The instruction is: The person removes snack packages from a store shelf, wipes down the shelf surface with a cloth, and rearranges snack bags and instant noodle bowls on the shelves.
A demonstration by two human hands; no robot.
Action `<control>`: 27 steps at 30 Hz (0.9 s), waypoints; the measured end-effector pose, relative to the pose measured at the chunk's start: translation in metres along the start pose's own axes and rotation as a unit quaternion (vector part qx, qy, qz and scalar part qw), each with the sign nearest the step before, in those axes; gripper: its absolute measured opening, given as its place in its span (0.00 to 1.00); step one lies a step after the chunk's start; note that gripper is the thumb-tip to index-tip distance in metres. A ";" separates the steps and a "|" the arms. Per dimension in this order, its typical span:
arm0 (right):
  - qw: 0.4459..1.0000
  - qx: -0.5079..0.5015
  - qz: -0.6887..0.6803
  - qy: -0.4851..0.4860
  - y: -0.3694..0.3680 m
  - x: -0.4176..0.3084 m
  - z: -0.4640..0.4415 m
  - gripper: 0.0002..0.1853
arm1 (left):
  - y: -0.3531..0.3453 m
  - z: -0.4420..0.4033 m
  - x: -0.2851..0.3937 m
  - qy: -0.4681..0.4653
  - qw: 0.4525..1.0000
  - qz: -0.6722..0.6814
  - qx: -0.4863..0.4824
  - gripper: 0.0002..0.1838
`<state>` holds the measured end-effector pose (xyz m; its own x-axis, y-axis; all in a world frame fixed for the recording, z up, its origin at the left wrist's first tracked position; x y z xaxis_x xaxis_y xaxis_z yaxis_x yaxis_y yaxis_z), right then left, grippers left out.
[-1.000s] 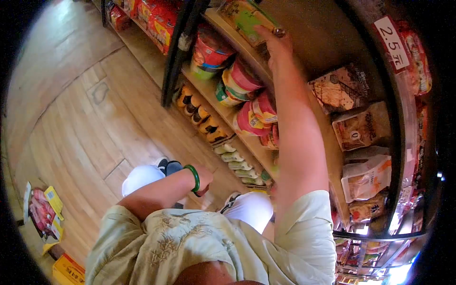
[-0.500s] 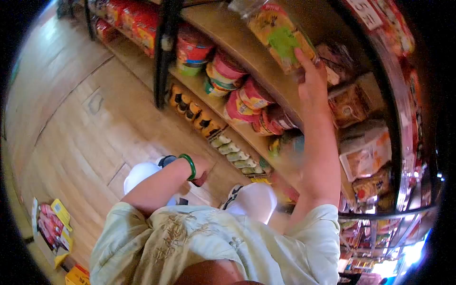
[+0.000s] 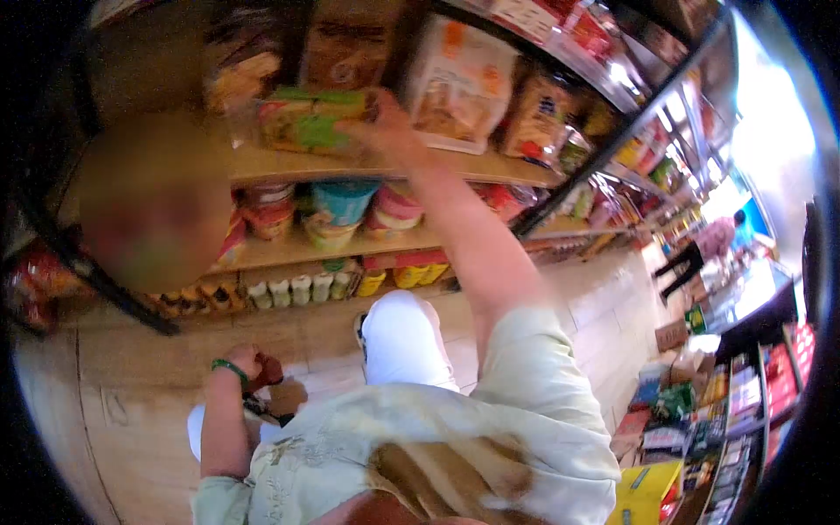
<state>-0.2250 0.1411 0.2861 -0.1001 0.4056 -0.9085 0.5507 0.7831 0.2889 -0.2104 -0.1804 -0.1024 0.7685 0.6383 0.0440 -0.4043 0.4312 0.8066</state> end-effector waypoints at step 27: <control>0.863 0.297 0.358 0.198 0.109 0.059 0.047 0.07 | -0.056 -0.164 -0.005 -0.084 0.993 -0.029 0.076 0.22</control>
<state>-0.1317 0.2284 0.2493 0.2318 0.9065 -0.3528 0.9049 -0.0679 0.4202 -0.2730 -0.1032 -0.2441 0.8654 0.4942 0.0822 -0.2875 0.3556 0.8893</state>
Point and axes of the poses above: each hand's wrist, its own z-axis away from the middle knuckle, its own y-axis out of the back of the hand, x = y × z, the point moved 9 cm from there along -z, towards the middle knuckle, and after that the axes turned 13 degrees about -z, right-handed, at the moved point
